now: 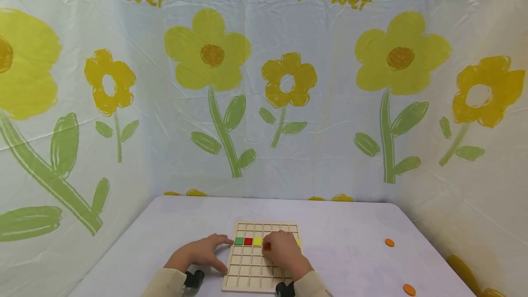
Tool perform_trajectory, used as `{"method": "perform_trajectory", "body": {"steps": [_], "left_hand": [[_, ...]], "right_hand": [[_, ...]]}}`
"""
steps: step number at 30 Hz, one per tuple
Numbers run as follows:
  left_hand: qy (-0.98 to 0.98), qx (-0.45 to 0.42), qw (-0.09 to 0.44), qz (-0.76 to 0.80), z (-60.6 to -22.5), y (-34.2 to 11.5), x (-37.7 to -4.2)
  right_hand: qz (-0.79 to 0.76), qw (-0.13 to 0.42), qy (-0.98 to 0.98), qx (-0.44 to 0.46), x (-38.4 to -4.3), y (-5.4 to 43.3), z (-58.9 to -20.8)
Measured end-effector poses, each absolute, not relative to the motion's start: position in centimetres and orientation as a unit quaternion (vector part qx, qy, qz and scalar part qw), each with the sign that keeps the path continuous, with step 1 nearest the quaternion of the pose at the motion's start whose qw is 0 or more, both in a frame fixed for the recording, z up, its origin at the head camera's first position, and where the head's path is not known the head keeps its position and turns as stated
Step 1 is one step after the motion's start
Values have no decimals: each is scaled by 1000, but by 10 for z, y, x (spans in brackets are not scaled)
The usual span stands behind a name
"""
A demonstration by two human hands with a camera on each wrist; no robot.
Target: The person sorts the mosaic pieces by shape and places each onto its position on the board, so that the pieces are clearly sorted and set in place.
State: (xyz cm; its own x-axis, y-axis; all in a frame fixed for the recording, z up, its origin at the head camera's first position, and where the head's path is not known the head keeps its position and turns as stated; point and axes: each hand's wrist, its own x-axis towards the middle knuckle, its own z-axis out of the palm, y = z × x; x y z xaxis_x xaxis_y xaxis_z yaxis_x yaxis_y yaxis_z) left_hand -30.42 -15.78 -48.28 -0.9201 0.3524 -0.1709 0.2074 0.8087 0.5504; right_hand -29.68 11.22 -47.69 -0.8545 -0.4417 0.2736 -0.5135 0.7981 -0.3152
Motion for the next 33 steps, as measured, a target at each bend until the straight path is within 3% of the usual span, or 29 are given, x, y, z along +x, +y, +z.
{"method": "perform_trajectory", "body": {"steps": [22,33], "left_hand": [[943,160,124,266,-487,-157,-303],[943,165,122,262,-490,-159,-307]], "right_hand": [[146,123,-942,274,-299,115,-482],[169,96,-945,264,-297,121,-479]]}}
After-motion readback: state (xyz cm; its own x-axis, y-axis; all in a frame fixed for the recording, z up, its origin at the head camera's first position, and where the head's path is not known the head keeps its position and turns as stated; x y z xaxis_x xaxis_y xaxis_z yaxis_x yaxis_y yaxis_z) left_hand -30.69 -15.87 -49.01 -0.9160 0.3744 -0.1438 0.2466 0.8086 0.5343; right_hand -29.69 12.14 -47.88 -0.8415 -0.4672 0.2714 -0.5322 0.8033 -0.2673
